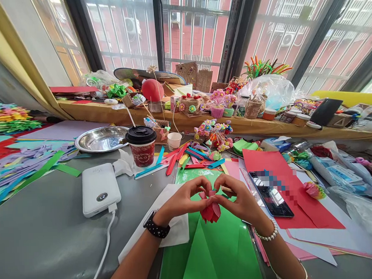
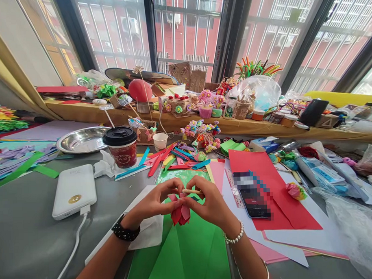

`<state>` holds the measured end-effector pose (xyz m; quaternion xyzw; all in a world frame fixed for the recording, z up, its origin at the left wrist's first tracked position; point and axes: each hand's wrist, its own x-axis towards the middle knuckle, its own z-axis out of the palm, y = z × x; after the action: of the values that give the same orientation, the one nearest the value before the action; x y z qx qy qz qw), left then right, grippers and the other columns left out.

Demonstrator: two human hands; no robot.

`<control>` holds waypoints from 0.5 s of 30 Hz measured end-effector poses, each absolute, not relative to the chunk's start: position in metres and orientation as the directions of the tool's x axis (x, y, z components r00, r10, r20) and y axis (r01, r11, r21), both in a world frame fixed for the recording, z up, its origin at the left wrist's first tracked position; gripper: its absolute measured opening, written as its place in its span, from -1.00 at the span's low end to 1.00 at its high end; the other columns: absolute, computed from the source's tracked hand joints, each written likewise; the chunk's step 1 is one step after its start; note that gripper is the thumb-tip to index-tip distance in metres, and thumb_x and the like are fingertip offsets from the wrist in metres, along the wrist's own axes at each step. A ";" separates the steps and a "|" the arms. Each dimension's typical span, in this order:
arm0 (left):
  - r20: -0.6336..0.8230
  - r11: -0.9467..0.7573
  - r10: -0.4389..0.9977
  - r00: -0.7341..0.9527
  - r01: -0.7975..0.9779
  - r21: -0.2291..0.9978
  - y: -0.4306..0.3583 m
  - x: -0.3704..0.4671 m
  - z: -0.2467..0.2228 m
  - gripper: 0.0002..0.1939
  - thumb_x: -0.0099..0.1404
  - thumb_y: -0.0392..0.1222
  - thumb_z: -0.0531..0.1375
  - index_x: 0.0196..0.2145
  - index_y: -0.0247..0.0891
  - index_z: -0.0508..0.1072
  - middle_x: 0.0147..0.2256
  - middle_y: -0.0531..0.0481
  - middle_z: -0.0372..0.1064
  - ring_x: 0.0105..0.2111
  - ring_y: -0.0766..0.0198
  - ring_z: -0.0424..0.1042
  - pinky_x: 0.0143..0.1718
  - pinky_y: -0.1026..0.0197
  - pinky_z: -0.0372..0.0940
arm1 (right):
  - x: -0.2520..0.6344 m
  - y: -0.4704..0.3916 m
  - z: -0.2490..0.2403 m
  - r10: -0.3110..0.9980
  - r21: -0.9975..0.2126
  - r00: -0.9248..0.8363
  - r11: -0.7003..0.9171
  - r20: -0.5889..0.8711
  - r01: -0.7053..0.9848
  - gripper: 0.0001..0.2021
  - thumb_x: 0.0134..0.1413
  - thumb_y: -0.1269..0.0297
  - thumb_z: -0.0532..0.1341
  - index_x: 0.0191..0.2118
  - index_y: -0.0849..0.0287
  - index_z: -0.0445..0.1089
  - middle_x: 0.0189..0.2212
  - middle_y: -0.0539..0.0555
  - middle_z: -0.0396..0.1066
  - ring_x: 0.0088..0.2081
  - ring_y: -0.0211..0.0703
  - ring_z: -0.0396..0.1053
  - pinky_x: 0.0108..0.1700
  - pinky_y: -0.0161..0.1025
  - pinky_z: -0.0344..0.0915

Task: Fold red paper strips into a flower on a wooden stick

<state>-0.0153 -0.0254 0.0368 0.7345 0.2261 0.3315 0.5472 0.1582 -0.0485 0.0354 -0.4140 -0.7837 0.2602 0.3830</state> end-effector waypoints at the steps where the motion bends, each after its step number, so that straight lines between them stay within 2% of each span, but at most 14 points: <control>1: 0.234 -0.295 0.698 0.677 -0.027 0.955 -0.025 -0.015 0.036 -0.85 0.11 -0.20 0.14 -0.40 -0.29 0.22 -0.39 0.04 0.13 -0.34 0.34 0.21 -0.25 0.25 0.17 | 0.158 -0.048 0.036 0.851 -0.727 -0.367 0.516 0.376 0.453 -0.83 -0.02 0.17 0.14 -0.41 0.15 0.19 -0.49 -0.03 0.19 -0.56 -0.34 0.03 -0.56 -0.37 0.03; 8: 0.203 -0.300 0.707 0.678 0.027 0.954 -0.021 -0.015 0.034 -0.87 0.10 -0.21 0.14 -0.39 -0.30 0.26 -0.39 0.03 0.19 -0.33 0.32 0.23 -0.20 0.21 0.17 | 0.159 -0.047 0.041 0.865 -0.749 -0.372 0.486 0.338 0.451 -0.79 -0.03 0.13 0.13 -0.47 0.17 0.19 -0.54 -0.05 0.15 -0.55 -0.34 0.04 -0.58 -0.38 -0.02; 15: 0.205 -0.287 0.733 0.648 0.021 0.958 -0.020 -0.015 0.033 -0.85 0.09 -0.18 0.15 -0.40 -0.29 0.27 -0.40 0.03 0.19 -0.34 0.32 0.24 -0.24 0.25 0.17 | 0.159 -0.044 0.035 0.897 -0.808 -0.341 0.414 0.283 0.420 -0.77 -0.04 0.12 0.14 -0.44 0.18 0.19 -0.55 -0.04 0.16 -0.56 -0.34 0.06 -0.58 -0.39 0.00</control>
<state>-0.0152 -0.0203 0.0328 0.7308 0.2579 0.3306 0.5387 0.1594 -0.0441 0.0345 -0.4366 -0.7537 0.3199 0.3728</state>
